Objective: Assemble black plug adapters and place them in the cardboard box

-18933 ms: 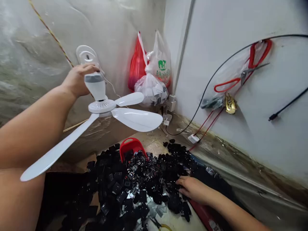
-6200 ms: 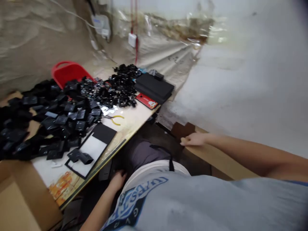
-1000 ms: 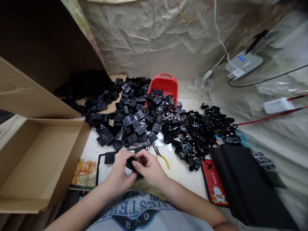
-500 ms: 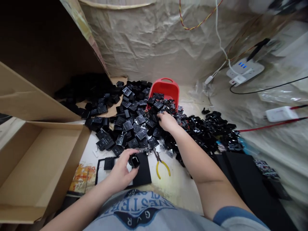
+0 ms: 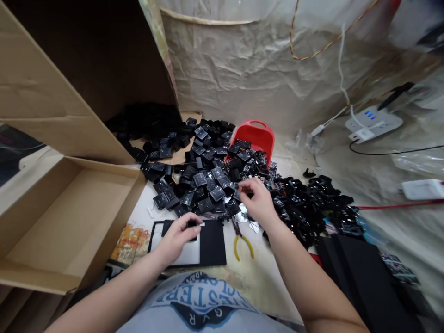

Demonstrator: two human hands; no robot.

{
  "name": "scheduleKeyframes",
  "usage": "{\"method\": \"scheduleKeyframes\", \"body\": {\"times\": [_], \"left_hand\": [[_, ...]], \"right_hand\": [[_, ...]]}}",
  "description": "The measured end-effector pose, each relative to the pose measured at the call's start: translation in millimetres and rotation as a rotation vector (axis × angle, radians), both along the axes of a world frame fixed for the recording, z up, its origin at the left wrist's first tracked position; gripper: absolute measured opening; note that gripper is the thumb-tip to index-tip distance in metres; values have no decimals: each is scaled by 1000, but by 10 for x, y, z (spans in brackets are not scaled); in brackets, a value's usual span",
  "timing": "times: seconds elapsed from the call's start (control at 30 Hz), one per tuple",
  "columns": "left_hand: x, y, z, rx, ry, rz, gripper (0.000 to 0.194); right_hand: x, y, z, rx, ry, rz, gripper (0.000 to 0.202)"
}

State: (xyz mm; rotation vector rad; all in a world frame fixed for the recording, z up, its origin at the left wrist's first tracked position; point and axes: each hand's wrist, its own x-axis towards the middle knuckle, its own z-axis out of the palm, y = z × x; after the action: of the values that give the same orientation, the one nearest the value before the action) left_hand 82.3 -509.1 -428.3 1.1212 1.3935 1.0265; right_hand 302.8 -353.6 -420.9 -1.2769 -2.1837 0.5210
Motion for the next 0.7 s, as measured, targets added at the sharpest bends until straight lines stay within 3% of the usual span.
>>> {"method": "scheduleKeyframes", "body": {"times": [0.1, 0.2, 0.27, 0.4, 0.5, 0.57, 0.7], "left_hand": [[49, 70, 25, -114, -219, 29, 36], [66, 86, -3, -185, -394, 62, 29], [31, 57, -39, -203, -413, 106, 28], [-103, -43, -57, -195, -179, 96, 27], [-166, -96, -15, -103, -42, -53, 22], [-164, -115, -1, -55, -42, -55, 24], [-107, -153, -60, 6, -119, 87, 34]], "right_hand": [[-208, -545, -75, 132, 231, 234, 22], [-363, -938, -156, 170, 302, 370, 31], [-400, -1062, -161, 100, 304, 420, 34], [-386, -1062, -95, -279, 361, 357, 40], [-429, -1033, -92, -754, 509, 280, 29], [-509, -1065, -120, -1037, 676, 216, 24], [-694, -1204, -187, -1214, 1042, 23, 31]]}}
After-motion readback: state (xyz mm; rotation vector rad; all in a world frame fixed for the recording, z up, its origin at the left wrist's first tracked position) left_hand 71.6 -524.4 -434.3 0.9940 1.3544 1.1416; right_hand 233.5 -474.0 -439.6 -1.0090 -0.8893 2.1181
